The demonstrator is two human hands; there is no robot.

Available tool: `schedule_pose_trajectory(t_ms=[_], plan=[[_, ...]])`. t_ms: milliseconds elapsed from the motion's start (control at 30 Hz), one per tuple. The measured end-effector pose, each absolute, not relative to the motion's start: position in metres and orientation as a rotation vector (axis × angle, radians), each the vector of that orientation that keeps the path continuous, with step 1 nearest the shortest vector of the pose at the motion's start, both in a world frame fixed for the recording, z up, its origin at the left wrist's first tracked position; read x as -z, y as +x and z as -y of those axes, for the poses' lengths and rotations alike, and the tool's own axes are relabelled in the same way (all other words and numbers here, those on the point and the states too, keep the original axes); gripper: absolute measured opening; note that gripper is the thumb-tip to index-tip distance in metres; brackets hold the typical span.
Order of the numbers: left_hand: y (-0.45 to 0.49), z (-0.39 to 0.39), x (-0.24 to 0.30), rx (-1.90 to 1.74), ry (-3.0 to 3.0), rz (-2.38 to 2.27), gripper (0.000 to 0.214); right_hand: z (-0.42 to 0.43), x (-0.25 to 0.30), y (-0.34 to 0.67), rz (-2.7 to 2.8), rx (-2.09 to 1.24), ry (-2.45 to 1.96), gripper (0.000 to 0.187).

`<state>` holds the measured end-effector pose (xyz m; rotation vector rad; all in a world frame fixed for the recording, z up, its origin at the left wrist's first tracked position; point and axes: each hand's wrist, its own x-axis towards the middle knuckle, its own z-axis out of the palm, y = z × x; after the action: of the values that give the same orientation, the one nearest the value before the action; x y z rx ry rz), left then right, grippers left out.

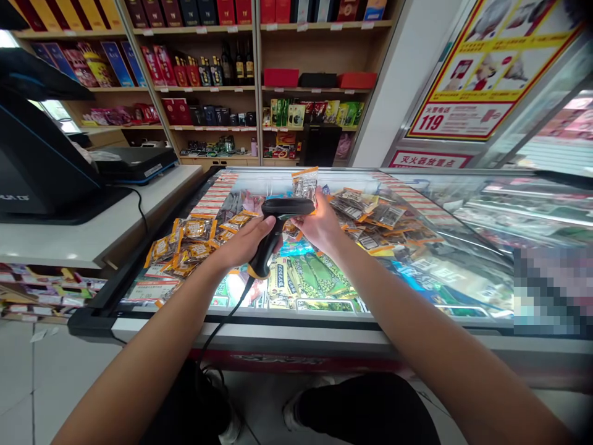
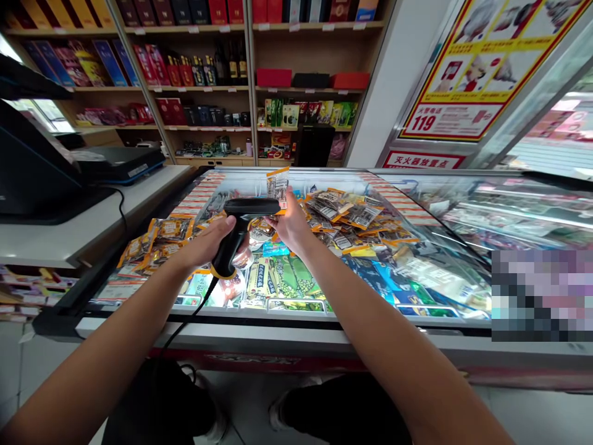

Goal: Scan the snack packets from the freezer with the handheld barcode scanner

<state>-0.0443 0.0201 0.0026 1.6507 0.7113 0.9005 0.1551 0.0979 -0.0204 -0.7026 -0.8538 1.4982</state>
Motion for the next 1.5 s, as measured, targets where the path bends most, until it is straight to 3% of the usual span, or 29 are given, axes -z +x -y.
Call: schedule_pose_trajectory(t_ms=[333,600,733,833,1067,1233,1367,1500], plan=[[-0.046,-0.022,-0.003,-0.94,1.66,-0.687,0.071,-0.093,0.013,0.156,1.108,-1.286,-0.812,0.074],[-0.047,-0.027,-0.023,-1.28,1.295,-0.77,0.068,-0.088,0.013,0.187,1.933,-0.009,-1.313,0.059],[-0.056,-0.024,-0.038,-1.43,1.147,-0.833,0.063,-0.084,0.025,0.185,1.949,0.258,-1.471,0.044],[-0.06,-0.025,-0.043,-1.539,1.077,-0.869,0.06,-0.072,0.02,0.165,2.016,0.293,-1.365,0.043],[-0.064,-0.031,-0.04,-1.651,0.96,-0.931,0.061,-0.039,0.018,0.091,2.616,-0.117,-0.699,0.048],[-0.063,-0.029,-0.039,-1.645,0.969,-0.866,0.061,-0.055,0.035,0.067,2.652,-0.127,-0.715,0.039],[-0.059,-0.029,-0.038,-1.614,0.971,-0.884,0.062,-0.07,0.047,0.063,2.62,-0.056,-0.749,0.046],[-0.057,-0.031,-0.036,-1.605,0.98,-0.902,0.063,-0.075,0.049,0.066,2.619,0.019,-0.766,0.032]])
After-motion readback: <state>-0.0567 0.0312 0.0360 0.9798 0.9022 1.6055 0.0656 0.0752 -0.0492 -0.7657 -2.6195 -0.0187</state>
